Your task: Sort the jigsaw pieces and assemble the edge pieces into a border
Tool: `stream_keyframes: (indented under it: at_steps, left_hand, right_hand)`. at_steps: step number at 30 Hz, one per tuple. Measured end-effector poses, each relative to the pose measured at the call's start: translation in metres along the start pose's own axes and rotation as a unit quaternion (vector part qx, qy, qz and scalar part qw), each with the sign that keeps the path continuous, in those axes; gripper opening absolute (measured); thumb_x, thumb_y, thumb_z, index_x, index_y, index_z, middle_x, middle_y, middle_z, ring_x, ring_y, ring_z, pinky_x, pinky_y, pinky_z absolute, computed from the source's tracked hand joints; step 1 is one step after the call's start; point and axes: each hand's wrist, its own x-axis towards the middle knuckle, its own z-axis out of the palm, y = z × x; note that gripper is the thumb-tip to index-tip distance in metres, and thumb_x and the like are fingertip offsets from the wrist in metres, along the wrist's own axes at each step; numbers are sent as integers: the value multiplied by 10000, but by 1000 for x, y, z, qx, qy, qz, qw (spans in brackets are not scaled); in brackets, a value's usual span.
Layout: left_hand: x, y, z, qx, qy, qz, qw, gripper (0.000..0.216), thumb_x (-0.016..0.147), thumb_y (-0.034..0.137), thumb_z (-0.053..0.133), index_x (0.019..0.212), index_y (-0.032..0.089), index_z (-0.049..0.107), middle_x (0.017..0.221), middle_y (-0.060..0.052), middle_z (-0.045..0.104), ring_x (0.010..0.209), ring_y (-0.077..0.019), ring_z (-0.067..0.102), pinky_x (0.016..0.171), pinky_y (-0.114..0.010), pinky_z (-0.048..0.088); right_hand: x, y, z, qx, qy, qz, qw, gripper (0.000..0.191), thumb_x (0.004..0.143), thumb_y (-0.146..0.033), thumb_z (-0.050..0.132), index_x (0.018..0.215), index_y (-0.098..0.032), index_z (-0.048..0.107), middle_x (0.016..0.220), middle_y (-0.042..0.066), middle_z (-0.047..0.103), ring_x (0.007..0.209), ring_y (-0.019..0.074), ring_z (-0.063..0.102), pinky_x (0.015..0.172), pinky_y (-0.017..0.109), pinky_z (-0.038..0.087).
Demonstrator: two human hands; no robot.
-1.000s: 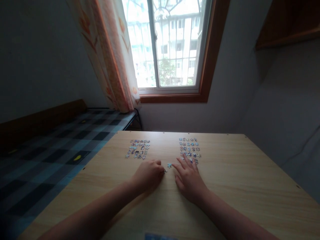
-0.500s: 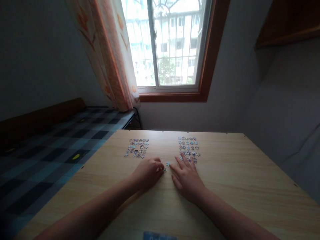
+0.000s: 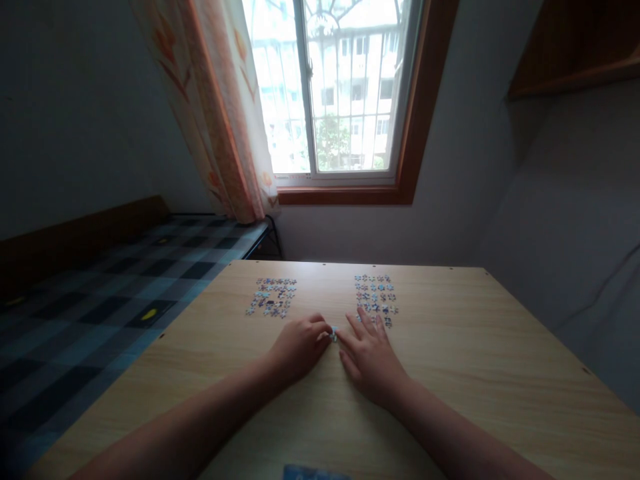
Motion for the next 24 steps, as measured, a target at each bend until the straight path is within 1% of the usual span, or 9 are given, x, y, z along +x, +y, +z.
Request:
stream_keyframes:
  at_steps: [7,18,24]
  left_hand:
    - [0,2,0,21,-1,3,1000,290,995,298,489,918,212,755,983,-64,716,862,-197,686,777,-299,525]
    - [3,-2,5,1,26,-13,1000,248,970,303,542,956,230,779,977,-48,733,841,-189,695,754,-288,523]
    - [3,2,3,48,17,19,999,275,980,294,529,869,211,767,930,-60,722,859,-206,682,767,-312,535]
  right_hand:
    - [0,0,0,13,-7,5,1000,447,960,-290,500,1398,-293,588,1584,76,434,1536,343,209,1214,641,174]
    - [1,-1,-1,13,-9,9,1000,431,957,-285,502,1377,-281,597,1586,76,432,1539,340,203,1215,648,167]
    - [1,-1,-1,7,4,4,1000,425,958,-292,503,1371,-278,603,1583,78,436,1535,343,216,1216,649,167]
